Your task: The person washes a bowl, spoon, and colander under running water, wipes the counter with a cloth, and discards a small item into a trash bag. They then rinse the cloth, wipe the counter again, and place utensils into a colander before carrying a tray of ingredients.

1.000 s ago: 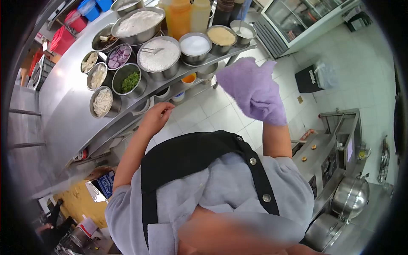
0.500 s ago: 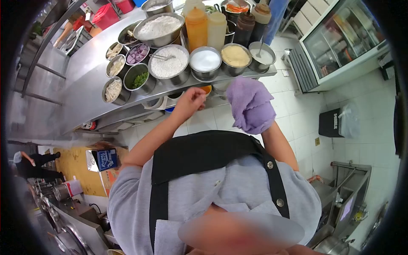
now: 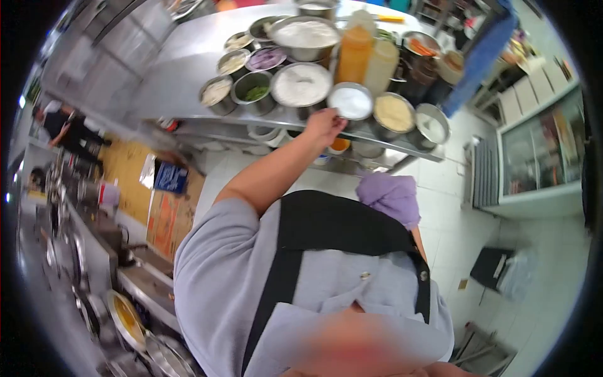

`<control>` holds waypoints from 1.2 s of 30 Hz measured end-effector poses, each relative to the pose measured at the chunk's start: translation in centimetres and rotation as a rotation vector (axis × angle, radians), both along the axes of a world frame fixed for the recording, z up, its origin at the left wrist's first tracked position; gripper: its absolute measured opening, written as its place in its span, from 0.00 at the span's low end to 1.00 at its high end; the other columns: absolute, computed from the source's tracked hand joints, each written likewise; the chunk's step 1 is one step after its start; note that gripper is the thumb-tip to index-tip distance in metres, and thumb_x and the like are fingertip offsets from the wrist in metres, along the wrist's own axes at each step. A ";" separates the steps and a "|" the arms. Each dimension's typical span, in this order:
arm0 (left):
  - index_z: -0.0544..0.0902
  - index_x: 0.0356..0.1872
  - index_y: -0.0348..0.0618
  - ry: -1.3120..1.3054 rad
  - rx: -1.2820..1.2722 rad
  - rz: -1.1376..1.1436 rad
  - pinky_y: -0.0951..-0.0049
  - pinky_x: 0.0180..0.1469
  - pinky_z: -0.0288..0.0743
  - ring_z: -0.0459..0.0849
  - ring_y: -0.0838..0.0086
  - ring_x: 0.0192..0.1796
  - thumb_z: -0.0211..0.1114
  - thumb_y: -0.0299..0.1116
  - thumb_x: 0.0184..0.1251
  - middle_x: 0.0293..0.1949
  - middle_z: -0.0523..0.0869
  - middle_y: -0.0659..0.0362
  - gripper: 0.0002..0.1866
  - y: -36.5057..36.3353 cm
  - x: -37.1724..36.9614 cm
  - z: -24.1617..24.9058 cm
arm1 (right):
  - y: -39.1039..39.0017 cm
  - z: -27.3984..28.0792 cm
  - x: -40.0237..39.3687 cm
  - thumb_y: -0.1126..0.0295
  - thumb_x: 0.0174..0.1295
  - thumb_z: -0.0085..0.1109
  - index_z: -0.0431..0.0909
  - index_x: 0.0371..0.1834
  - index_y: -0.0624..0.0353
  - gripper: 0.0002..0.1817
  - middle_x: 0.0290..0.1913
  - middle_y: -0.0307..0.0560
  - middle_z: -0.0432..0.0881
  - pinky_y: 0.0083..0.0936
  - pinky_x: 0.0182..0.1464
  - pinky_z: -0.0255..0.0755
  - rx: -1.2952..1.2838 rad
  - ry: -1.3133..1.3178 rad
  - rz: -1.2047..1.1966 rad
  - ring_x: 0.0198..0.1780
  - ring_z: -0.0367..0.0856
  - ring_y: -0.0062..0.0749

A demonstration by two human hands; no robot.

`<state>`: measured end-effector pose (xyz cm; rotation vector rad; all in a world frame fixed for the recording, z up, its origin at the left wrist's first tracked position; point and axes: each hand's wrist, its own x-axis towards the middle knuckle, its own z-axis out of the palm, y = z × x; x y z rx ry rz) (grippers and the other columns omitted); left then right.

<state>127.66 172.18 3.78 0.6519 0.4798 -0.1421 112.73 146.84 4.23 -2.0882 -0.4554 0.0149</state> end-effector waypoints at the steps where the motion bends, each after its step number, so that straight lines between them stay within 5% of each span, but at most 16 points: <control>1: 0.74 0.30 0.37 0.014 0.003 0.022 0.68 0.35 0.79 0.77 0.70 0.28 0.58 0.21 0.58 0.25 0.75 0.57 0.02 -0.3 -0.2 0.6 | -0.1 0.0 0.4 0.68 0.50 0.61 0.72 0.53 0.60 0.24 0.49 0.49 0.77 0.29 0.55 0.66 -0.037 -0.011 0.023 0.51 0.74 0.37; 10: 0.73 0.27 0.39 0.077 0.043 -0.069 0.70 0.37 0.76 0.70 0.76 0.24 0.57 0.19 0.54 0.23 0.70 0.62 0.03 -0.4 0.8 2.4 | 0.1 0.7 4.1 0.67 0.54 0.56 0.70 0.58 0.58 0.25 0.55 0.49 0.74 0.32 0.61 0.62 -0.460 -0.323 0.160 0.58 0.70 0.43; 13: 0.72 0.26 0.37 0.067 0.049 -0.033 0.69 0.34 0.76 0.70 0.75 0.22 0.56 0.19 0.53 0.21 0.70 0.60 0.03 -0.6 0.5 3.5 | 0.9 0.2 5.5 0.64 0.56 0.53 0.67 0.63 0.56 0.28 0.61 0.51 0.71 0.33 0.66 0.57 -0.364 -0.212 0.173 0.63 0.66 0.44; 15: 0.72 0.26 0.39 0.107 0.011 -0.064 0.70 0.35 0.76 0.70 0.76 0.23 0.57 0.18 0.52 0.22 0.69 0.62 0.04 -0.5 0.4 4.3 | 1.8 0.3 6.2 0.64 0.53 0.56 0.70 0.59 0.56 0.27 0.57 0.50 0.73 0.32 0.62 0.61 -0.472 -0.435 0.122 0.59 0.69 0.44; 19: 0.72 0.26 0.39 0.148 -0.041 -0.136 0.70 0.35 0.76 0.69 0.77 0.23 0.56 0.18 0.52 0.22 0.69 0.63 0.04 0.0 -0.7 4.9 | 4.6 3.0 8.3 0.64 0.48 0.61 0.73 0.47 0.57 0.22 0.46 0.48 0.77 0.30 0.52 0.68 -0.164 -0.208 0.195 0.49 0.74 0.43; 22: 0.72 0.26 0.40 0.139 -0.029 -0.228 0.71 0.34 0.75 0.69 0.77 0.22 0.56 0.18 0.53 0.21 0.68 0.62 0.05 0.9 -2.5 5.6 | 5.2 2.3 8.2 0.66 0.46 0.63 0.73 0.39 0.57 0.17 0.39 0.46 0.76 0.29 0.45 0.69 -0.267 -0.392 0.084 0.43 0.74 0.40; 23: 0.71 0.24 0.40 0.177 -0.029 -0.230 0.71 0.33 0.75 0.69 0.76 0.21 0.56 0.18 0.52 0.19 0.69 0.62 0.05 1.2 -3.3 6.4 | 5.9 3.3 7.8 0.67 0.44 0.63 0.76 0.35 0.56 0.14 0.39 0.48 0.76 0.29 0.44 0.68 -0.202 -0.263 0.042 0.42 0.74 0.41; 25: 0.71 0.24 0.40 0.070 -0.007 -0.271 0.70 0.32 0.75 0.69 0.76 0.22 0.56 0.19 0.52 0.19 0.69 0.61 0.04 2.3 -4.4 6.2 | 6.7 4.8 7.7 0.67 0.43 0.61 0.76 0.31 0.56 0.11 0.38 0.50 0.75 0.30 0.41 0.67 -0.520 -0.310 0.109 0.39 0.73 0.43; 28: 0.71 0.22 0.40 -0.028 0.041 -0.368 0.68 0.32 0.76 0.71 0.75 0.22 0.55 0.21 0.54 0.19 0.70 0.60 0.04 2.8 -5.9 6.3 | 7.7 4.5 5.8 0.67 0.42 0.57 0.72 0.26 0.57 0.09 0.34 0.53 0.71 0.39 0.39 0.63 -0.323 -0.466 -0.087 0.38 0.69 0.50; 36: 0.68 0.36 0.40 0.040 0.209 -0.266 0.70 0.37 0.77 0.75 0.74 0.27 0.54 0.21 0.55 0.26 0.74 0.59 0.08 0.7 -8.9 5.8 | 11.6 -1.4 3.2 0.64 0.48 0.57 0.74 0.35 0.64 0.15 0.38 0.58 0.74 0.41 0.47 0.64 -0.155 -0.437 -0.195 0.43 0.71 0.52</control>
